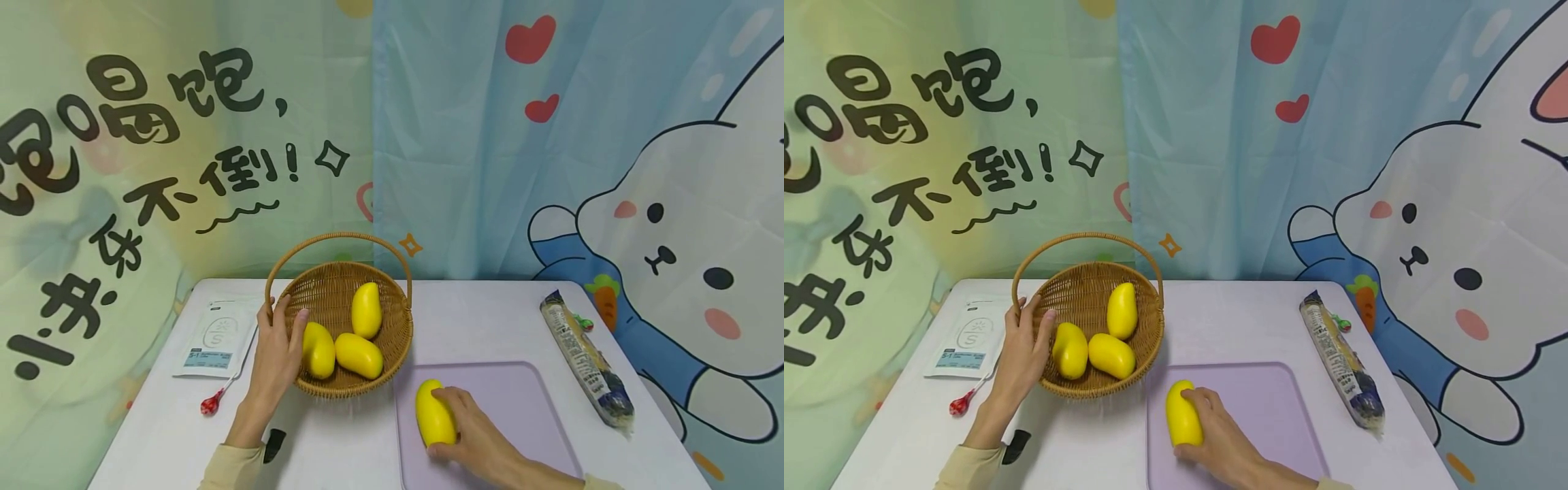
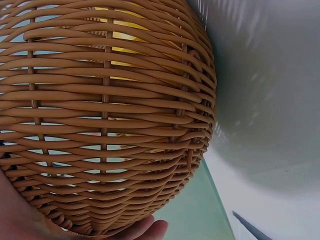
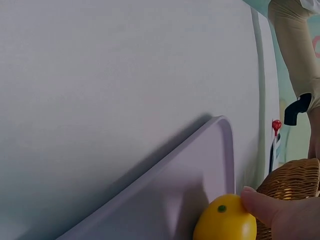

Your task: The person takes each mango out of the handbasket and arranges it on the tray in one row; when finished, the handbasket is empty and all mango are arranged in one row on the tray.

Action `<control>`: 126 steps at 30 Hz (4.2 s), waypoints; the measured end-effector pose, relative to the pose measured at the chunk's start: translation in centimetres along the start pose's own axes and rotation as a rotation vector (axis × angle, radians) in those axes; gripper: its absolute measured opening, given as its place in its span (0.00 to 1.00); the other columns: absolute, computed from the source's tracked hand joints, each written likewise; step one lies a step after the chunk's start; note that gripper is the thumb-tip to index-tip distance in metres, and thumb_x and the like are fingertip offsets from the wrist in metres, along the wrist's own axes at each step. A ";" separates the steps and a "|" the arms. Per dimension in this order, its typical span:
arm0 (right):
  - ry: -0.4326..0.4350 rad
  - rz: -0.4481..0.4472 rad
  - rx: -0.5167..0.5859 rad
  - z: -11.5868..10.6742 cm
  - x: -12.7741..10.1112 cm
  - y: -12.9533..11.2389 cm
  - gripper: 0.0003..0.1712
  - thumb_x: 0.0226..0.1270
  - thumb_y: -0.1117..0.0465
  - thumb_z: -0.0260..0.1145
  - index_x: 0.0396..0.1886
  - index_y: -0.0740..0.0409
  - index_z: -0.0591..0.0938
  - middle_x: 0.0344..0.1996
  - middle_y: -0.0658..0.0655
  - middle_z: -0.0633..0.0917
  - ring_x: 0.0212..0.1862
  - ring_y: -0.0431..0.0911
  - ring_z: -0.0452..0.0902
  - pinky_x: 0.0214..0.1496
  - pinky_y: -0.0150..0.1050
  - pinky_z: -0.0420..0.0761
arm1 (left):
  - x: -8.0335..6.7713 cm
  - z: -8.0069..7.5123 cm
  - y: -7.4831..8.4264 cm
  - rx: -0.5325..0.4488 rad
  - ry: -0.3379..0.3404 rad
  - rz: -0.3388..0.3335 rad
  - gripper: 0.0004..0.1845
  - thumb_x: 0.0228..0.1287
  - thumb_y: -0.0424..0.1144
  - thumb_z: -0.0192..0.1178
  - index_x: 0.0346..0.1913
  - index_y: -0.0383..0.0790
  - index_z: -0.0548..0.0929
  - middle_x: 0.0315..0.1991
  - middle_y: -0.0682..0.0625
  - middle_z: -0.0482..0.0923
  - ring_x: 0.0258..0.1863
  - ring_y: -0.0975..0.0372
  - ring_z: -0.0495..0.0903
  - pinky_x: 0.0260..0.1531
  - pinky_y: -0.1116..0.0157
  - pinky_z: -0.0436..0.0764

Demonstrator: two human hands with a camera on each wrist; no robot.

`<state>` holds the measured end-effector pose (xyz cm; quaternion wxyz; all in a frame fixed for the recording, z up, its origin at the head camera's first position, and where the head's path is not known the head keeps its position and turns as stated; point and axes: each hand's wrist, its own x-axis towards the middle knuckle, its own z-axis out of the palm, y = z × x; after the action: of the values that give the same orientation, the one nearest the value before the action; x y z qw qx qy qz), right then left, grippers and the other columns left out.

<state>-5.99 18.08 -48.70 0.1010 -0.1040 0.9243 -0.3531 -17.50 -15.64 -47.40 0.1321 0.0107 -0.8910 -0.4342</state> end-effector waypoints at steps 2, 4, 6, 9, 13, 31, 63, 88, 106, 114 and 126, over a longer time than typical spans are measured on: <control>-0.023 -0.005 0.021 0.0 0.0 0.0 0.49 0.53 0.48 0.81 0.71 0.56 0.69 0.69 0.66 0.69 0.62 0.55 0.74 0.58 0.48 0.81 | 0.0 0.0 0.0 0.001 0.002 0.001 0.38 0.78 0.64 0.43 0.78 0.41 0.60 0.79 0.33 0.46 0.70 0.36 0.67 0.64 0.36 0.71; -0.038 -0.013 0.035 0.1 0.0 0.0 0.49 0.53 0.47 0.80 0.71 0.56 0.68 0.69 0.67 0.68 0.61 0.55 0.73 0.53 0.42 0.82 | 0.0 0.0 0.0 0.001 0.003 0.003 0.38 0.78 0.63 0.43 0.78 0.41 0.60 0.79 0.32 0.46 0.70 0.36 0.67 0.64 0.36 0.70; -0.045 -0.018 0.041 0.1 -0.1 0.0 0.50 0.54 0.46 0.80 0.72 0.57 0.67 0.69 0.67 0.68 0.61 0.55 0.74 0.51 0.40 0.83 | 0.0 0.0 0.0 -0.001 0.001 0.005 0.38 0.78 0.63 0.43 0.78 0.41 0.60 0.79 0.33 0.46 0.70 0.36 0.66 0.65 0.36 0.70; -0.036 -0.016 0.013 0.0 -0.1 -0.1 0.52 0.53 0.43 0.80 0.73 0.57 0.67 0.70 0.67 0.68 0.64 0.58 0.73 0.57 0.49 0.82 | 0.0 0.0 0.0 -0.004 0.001 0.009 0.38 0.78 0.63 0.43 0.78 0.40 0.60 0.79 0.33 0.46 0.71 0.36 0.65 0.65 0.36 0.69; -0.010 -0.001 -0.050 -0.6 0.0 -0.8 0.52 0.55 0.42 0.79 0.74 0.55 0.66 0.72 0.65 0.67 0.67 0.62 0.72 0.64 0.63 0.76 | 0.0 0.0 0.1 -0.005 0.003 0.012 0.38 0.78 0.63 0.43 0.78 0.40 0.60 0.79 0.33 0.45 0.71 0.36 0.65 0.65 0.36 0.70; 0.057 -0.377 -0.099 -8.4 8.0 -10.9 0.41 0.68 0.48 0.71 0.76 0.49 0.66 0.75 0.57 0.66 0.69 0.53 0.71 0.67 0.52 0.77 | 0.0 -0.1 0.2 -0.002 0.004 0.001 0.38 0.78 0.63 0.44 0.79 0.41 0.59 0.79 0.31 0.45 0.70 0.35 0.66 0.64 0.36 0.70; -0.287 -0.066 -0.417 -3.8 22.6 -12.3 0.39 0.71 0.52 0.68 0.77 0.57 0.66 0.72 0.62 0.71 0.78 0.58 0.57 0.72 0.53 0.70 | 0.1 0.1 0.3 -0.003 0.012 0.019 0.37 0.79 0.61 0.44 0.78 0.41 0.60 0.79 0.32 0.45 0.72 0.35 0.63 0.67 0.36 0.68; -0.238 -0.125 -0.401 0.5 22.8 -10.9 0.43 0.67 0.66 0.71 0.78 0.61 0.62 0.80 0.69 0.45 0.33 0.48 0.80 0.29 0.33 0.73 | -0.1 0.3 0.4 0.001 0.002 0.019 0.38 0.78 0.63 0.44 0.78 0.40 0.60 0.79 0.33 0.46 0.71 0.37 0.66 0.65 0.38 0.71; -0.260 -0.250 -0.435 -4.7 19.5 -15.5 0.46 0.68 0.57 0.72 0.80 0.57 0.61 0.82 0.66 0.46 0.78 0.58 0.60 0.67 0.46 0.77 | 0.1 0.2 0.3 0.027 0.001 0.018 0.38 0.78 0.63 0.43 0.79 0.42 0.59 0.80 0.33 0.44 0.72 0.35 0.64 0.66 0.36 0.69; -0.277 -0.304 -0.333 -6.7 14.6 -14.9 0.45 0.67 0.58 0.73 0.79 0.57 0.63 0.81 0.66 0.50 0.78 0.61 0.59 0.72 0.53 0.72 | 0.1 0.1 0.4 0.018 0.005 0.020 0.38 0.78 0.62 0.44 0.79 0.40 0.59 0.80 0.33 0.45 0.73 0.36 0.63 0.67 0.37 0.68; -0.214 -0.260 -0.257 -10.5 10.3 -12.1 0.45 0.64 0.56 0.75 0.78 0.52 0.66 0.81 0.62 0.52 0.78 0.60 0.58 0.74 0.58 0.67 | -0.1 0.2 0.5 0.019 -0.018 -0.006 0.38 0.78 0.63 0.42 0.79 0.41 0.58 0.80 0.33 0.43 0.73 0.35 0.62 0.67 0.36 0.67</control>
<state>-17.09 13.12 -34.04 0.1380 -0.2715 0.9245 -0.2293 -17.37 -15.17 -47.10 0.1224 0.0107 -0.8963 -0.4262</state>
